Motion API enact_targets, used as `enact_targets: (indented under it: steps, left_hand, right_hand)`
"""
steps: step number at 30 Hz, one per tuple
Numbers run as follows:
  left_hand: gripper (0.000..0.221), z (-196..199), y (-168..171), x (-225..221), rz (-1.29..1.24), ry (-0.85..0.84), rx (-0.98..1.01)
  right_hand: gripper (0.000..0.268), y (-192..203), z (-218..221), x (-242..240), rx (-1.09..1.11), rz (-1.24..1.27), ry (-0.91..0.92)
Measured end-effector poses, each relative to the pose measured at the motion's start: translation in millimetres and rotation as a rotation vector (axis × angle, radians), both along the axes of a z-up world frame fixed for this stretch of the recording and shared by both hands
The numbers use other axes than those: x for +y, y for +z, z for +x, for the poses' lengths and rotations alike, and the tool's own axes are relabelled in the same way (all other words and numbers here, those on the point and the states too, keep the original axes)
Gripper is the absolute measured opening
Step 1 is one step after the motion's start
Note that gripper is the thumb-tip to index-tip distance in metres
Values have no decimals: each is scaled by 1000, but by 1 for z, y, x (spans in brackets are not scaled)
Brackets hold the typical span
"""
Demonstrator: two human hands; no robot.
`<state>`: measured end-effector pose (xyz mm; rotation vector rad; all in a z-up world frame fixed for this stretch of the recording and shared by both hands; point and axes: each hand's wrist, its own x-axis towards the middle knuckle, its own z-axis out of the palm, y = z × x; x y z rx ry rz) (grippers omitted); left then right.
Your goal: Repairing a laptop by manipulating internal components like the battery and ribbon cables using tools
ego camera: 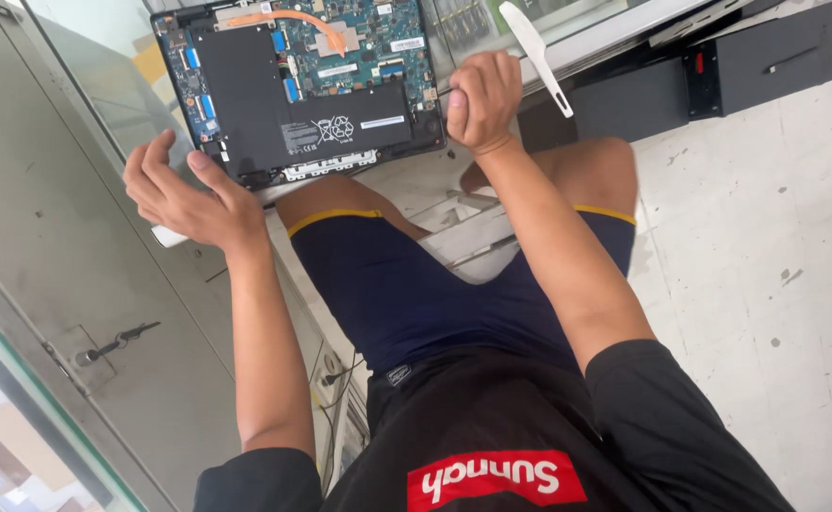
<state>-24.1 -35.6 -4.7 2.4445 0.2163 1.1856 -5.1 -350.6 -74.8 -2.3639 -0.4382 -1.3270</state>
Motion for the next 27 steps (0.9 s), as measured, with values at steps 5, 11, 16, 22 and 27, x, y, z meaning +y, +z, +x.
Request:
enact_targets:
  steps: [5,11,16,22,27]
  left_hand:
    - [57,-5,0,1,-17,55,29]
    - [57,-4,-4,3,-1,97,55]
    - [56,-2,-2,-3,21,88,41]
    - [57,2,2,-8,52,92,54]
    - [55,2,-5,2,79,81,150]
  right_hand:
    - [46,3,-7,-1,0,30,34]
    - [37,-31,-92,-8,107,321,171]
    - [35,-177,-206,-37,1071,338,-564]
    - [36,-172,-165,-30,1409,462,-699]
    - [34,-165,-164,-37,1533,513,-726]
